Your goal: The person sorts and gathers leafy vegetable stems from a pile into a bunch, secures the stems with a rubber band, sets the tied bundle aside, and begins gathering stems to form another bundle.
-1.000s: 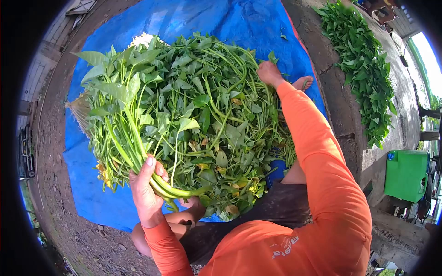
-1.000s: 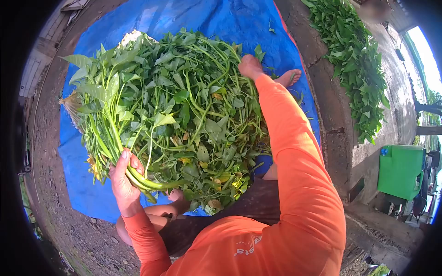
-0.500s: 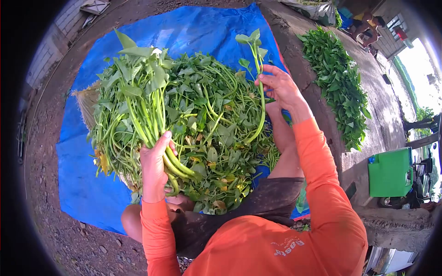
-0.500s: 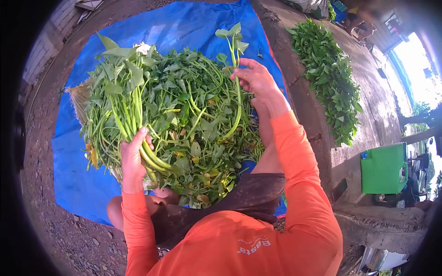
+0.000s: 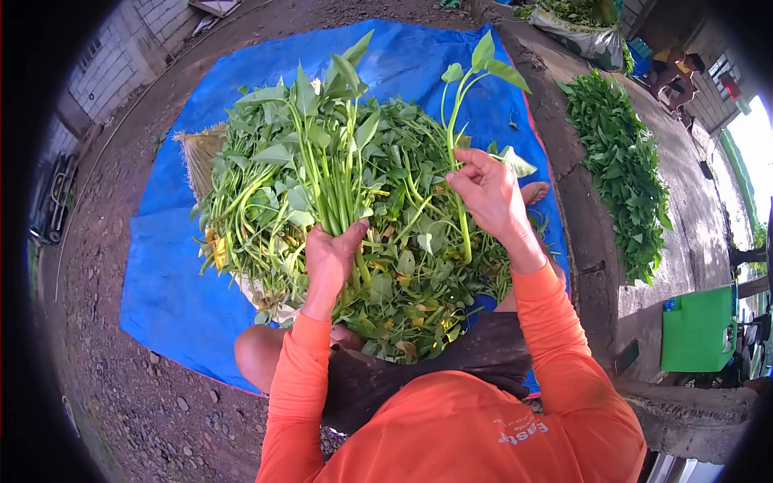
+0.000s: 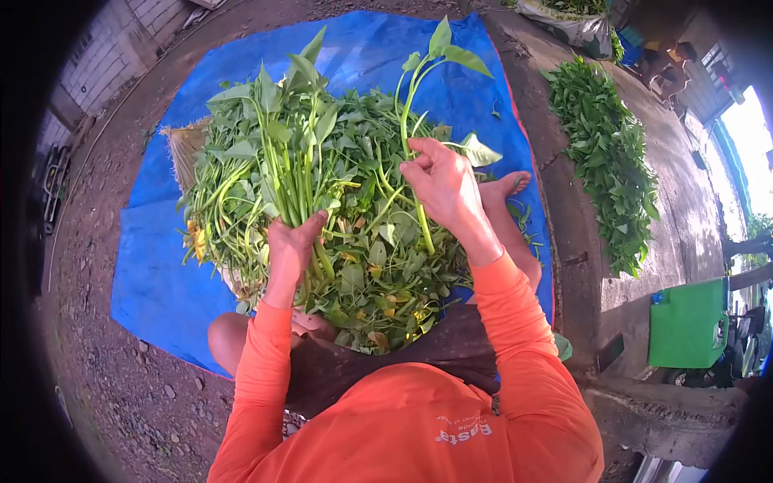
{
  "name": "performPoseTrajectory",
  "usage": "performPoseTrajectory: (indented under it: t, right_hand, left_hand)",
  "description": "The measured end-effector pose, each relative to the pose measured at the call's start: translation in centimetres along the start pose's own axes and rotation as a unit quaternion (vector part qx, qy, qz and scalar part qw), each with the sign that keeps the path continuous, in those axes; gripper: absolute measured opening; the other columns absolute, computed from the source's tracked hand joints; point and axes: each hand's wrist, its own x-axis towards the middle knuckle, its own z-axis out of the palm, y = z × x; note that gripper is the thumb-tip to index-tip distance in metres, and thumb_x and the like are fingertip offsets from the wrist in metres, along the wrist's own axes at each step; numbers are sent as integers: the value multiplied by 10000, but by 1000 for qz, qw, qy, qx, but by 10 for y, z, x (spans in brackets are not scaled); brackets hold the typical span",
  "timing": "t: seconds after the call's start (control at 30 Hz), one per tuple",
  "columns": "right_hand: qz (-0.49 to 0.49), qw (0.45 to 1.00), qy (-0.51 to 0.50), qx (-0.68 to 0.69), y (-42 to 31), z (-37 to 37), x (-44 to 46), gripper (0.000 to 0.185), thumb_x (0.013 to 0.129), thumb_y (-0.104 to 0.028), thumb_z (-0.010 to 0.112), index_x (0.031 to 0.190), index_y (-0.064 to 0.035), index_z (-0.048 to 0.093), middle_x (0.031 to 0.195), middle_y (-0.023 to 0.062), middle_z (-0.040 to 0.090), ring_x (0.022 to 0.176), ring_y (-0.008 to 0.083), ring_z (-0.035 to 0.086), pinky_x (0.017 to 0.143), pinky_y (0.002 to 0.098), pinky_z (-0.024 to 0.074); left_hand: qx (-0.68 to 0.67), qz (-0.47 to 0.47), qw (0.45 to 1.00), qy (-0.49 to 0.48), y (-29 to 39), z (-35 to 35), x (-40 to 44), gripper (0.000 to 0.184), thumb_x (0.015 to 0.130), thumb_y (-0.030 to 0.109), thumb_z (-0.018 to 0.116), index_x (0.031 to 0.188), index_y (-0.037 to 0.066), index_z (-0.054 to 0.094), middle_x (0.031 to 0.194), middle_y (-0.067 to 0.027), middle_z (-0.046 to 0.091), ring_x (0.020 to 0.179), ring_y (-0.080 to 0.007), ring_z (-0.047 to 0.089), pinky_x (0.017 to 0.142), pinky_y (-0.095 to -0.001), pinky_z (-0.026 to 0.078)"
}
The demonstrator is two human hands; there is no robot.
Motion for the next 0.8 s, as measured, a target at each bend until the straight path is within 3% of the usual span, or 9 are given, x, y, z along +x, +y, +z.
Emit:
performPoseTrajectory:
  t: [0.2,0.23,0.3,0.33,0.57,0.63,0.7,0.77,0.8]
  right_hand:
    - [-53,993,20,-99,-45,40,4,400,903,-159,693,1254,29,724,827,247,751,822,451,744,786,508,586]
    - [-40,996,-8,-82,-38,52,5,435,895,-180,724,1276,30,723,863,248,763,813,425,756,786,495,591]
    - [55,994,-93,3,-27,67,3,483,908,-190,810,1325,32,711,876,124,781,754,195,745,709,373,599]
    - [119,969,-154,153,-18,78,5,549,935,-153,842,1409,49,650,901,67,756,738,101,691,651,289,588]
    - [200,878,-155,405,-5,95,-20,568,974,-115,817,1454,85,588,987,87,759,774,115,725,661,241,604]
    - [198,930,-200,236,-5,82,-16,575,978,-140,804,1472,54,584,1052,128,775,795,183,762,687,310,629]
    - [-87,988,-79,-95,-20,60,-19,671,920,-153,821,1522,-5,563,1270,187,733,1054,316,767,880,422,638]
    - [-355,906,-112,-202,-43,34,-17,787,821,-147,838,1552,-88,553,1495,188,611,1381,394,608,1149,563,494]
    - [-396,870,-149,-255,-51,29,-19,808,798,-145,841,1552,-108,553,1535,181,574,1435,388,553,1191,583,433]
  left_hand:
    - [72,59,996,-8,-14,12,1,191,973,199,824,1007,16,780,773,9,733,656,-67,551,607,-285,461]
    - [67,65,995,-21,-16,13,0,193,981,206,821,1007,19,781,763,15,726,650,-63,537,596,-279,449]
    - [-46,68,994,-75,-20,15,-1,175,991,195,823,1047,34,780,779,33,712,635,-50,523,568,-264,419]
    - [-91,64,990,-87,-17,18,-3,172,989,187,826,1061,38,780,793,38,711,639,-47,523,566,-261,415]
    - [-116,35,974,-190,0,7,-6,365,952,90,824,1292,0,725,1123,-53,784,977,-102,712,882,-273,567]
    - [-123,5,974,-188,4,6,-6,351,945,58,813,1281,-1,731,1119,-46,783,961,-99,708,867,-275,563]
    - [-153,-27,966,-204,-6,5,-4,287,948,71,804,1228,22,761,1060,8,767,875,-95,679,801,-275,542]
    - [-114,-9,969,-221,-9,3,-4,264,929,108,824,1172,23,767,991,4,763,836,-98,661,780,-285,534]
    - [-64,-2,966,-250,-9,3,-4,260,918,125,832,1148,22,767,965,-5,759,824,-100,656,776,-294,533]
